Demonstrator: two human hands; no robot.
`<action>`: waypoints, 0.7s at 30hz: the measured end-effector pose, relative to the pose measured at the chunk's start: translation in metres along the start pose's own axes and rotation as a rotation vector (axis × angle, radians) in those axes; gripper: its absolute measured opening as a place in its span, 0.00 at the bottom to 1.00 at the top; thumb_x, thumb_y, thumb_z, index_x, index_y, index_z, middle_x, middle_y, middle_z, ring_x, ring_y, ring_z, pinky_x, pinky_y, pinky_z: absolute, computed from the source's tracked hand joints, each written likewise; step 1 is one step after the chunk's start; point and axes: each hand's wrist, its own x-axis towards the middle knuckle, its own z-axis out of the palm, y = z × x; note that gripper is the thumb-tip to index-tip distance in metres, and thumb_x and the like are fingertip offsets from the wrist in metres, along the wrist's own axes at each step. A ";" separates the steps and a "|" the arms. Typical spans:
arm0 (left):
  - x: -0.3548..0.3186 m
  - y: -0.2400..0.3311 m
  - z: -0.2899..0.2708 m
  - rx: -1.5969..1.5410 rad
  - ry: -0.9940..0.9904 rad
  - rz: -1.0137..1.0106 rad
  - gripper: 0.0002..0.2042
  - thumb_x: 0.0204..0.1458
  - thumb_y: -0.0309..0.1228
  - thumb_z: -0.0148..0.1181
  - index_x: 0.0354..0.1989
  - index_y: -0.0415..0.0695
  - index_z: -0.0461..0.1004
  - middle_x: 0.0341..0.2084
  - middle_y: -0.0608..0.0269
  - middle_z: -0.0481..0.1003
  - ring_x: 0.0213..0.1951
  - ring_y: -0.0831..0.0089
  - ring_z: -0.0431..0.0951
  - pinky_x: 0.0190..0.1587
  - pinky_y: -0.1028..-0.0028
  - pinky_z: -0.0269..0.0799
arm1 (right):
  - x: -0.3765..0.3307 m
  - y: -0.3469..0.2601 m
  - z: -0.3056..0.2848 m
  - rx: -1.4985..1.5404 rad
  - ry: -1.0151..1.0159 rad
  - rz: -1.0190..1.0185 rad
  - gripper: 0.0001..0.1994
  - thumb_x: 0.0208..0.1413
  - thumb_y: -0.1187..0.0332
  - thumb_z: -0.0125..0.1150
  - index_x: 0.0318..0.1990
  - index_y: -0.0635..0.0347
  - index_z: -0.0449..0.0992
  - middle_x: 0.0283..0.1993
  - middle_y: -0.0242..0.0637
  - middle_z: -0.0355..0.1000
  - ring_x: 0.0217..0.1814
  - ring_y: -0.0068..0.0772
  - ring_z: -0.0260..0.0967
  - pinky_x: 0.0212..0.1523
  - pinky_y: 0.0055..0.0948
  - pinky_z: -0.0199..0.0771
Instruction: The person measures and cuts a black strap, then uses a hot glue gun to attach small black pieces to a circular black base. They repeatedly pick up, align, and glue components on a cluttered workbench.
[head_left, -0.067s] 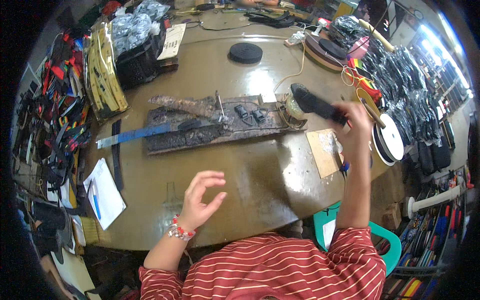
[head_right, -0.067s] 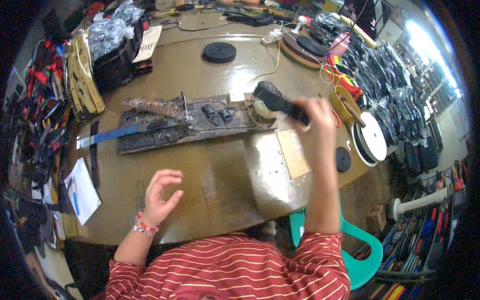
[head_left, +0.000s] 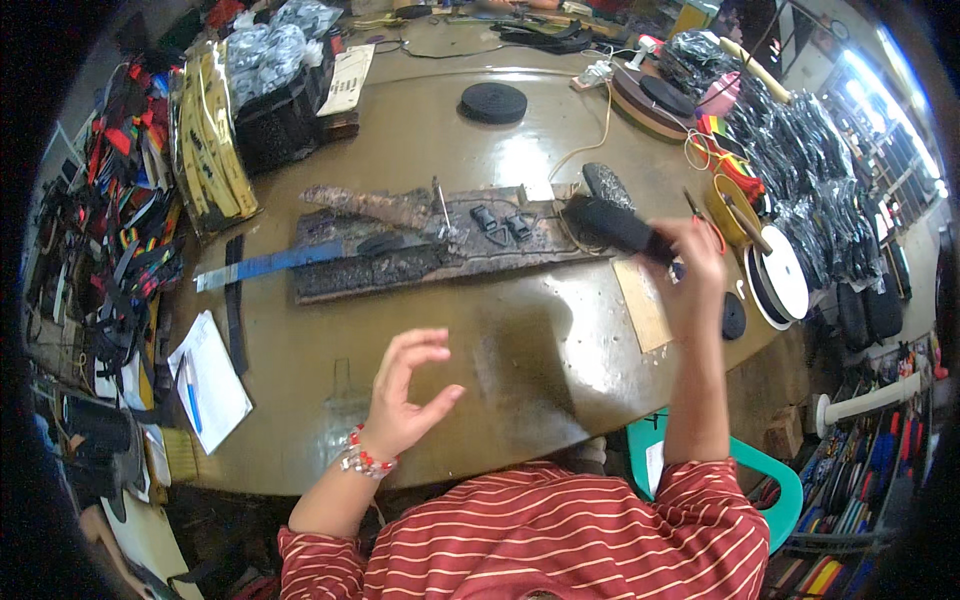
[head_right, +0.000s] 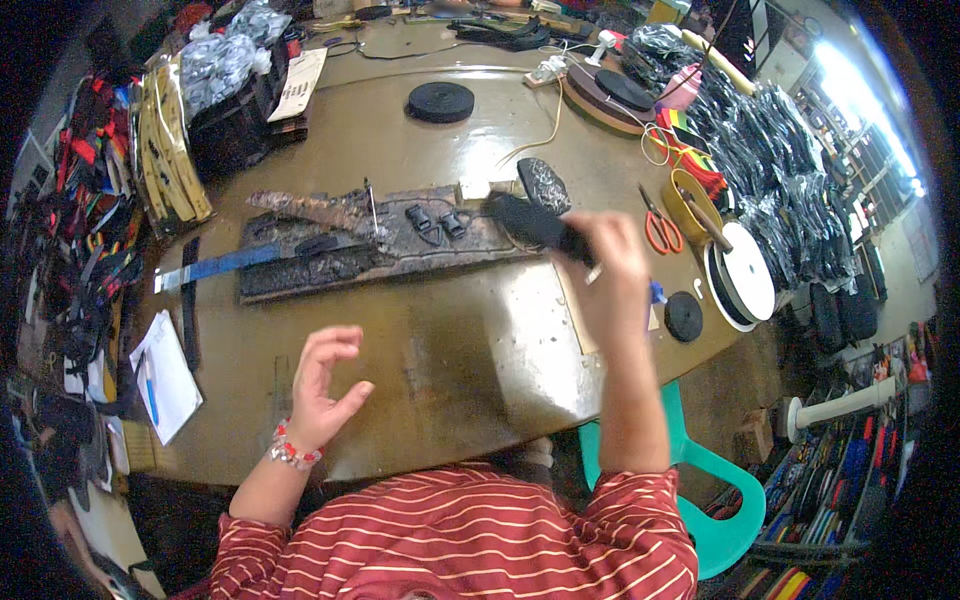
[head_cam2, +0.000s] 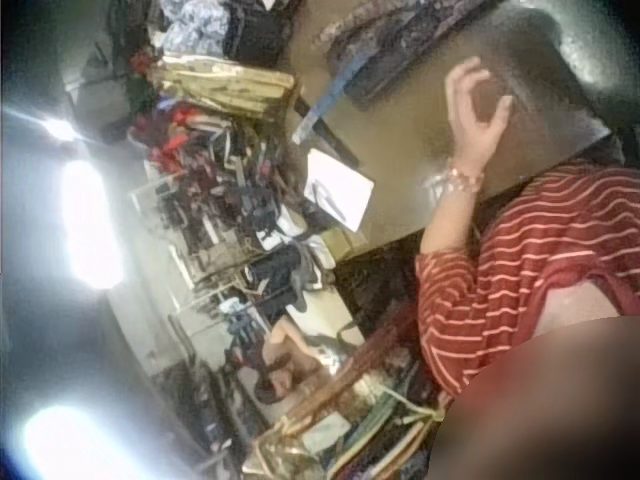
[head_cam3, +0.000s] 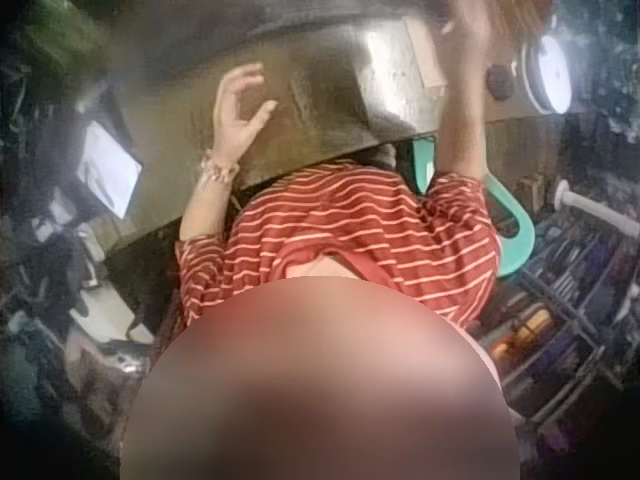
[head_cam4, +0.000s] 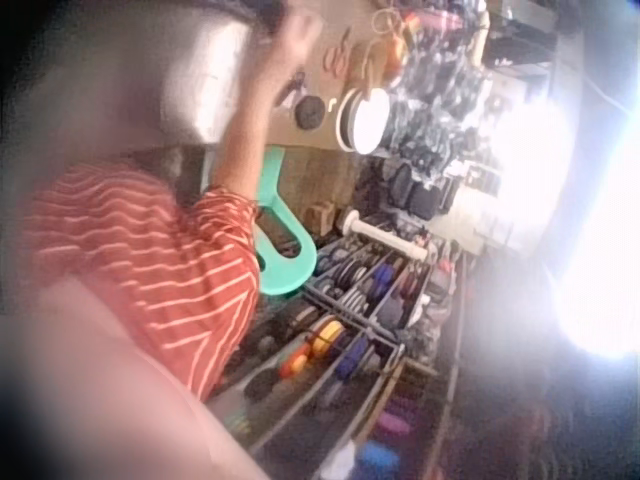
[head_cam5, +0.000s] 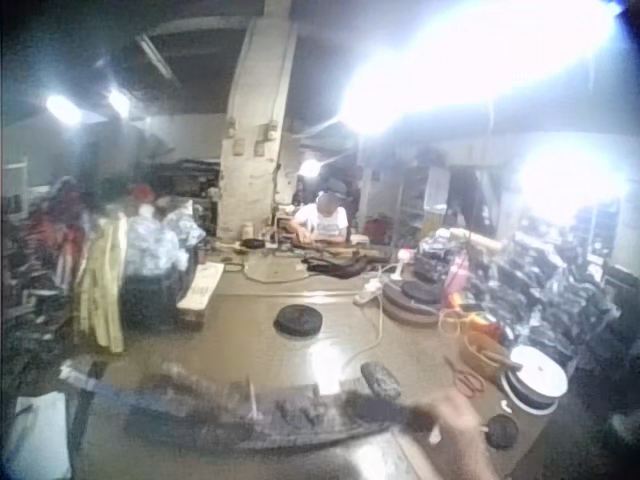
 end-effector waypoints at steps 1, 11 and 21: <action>0.002 0.006 0.007 -0.025 0.044 0.043 0.24 0.41 0.27 0.69 0.48 0.46 0.67 0.53 0.52 0.67 0.54 0.59 0.68 0.54 0.62 0.67 | -0.017 -0.015 0.004 0.034 -0.034 -0.003 0.20 0.39 0.74 0.70 0.44 0.61 0.75 0.40 0.42 0.70 0.43 0.44 0.70 0.43 0.33 0.71; 0.015 0.014 0.050 0.049 0.059 0.030 0.24 0.43 0.27 0.69 0.48 0.45 0.64 0.43 0.55 0.73 0.46 0.59 0.75 0.49 0.65 0.70 | -0.077 -0.047 0.026 0.391 -0.342 -0.014 0.18 0.41 0.77 0.68 0.44 0.61 0.75 0.45 0.41 0.71 0.45 0.38 0.71 0.44 0.30 0.73; 0.019 0.011 0.050 0.407 -0.083 0.292 0.20 0.43 0.22 0.62 0.46 0.55 0.73 0.43 0.59 0.70 0.41 0.60 0.74 0.43 0.64 0.71 | -0.068 -0.063 0.044 0.603 -0.376 0.125 0.05 0.47 0.75 0.63 0.33 0.62 0.75 0.34 0.41 0.71 0.39 0.44 0.70 0.40 0.35 0.71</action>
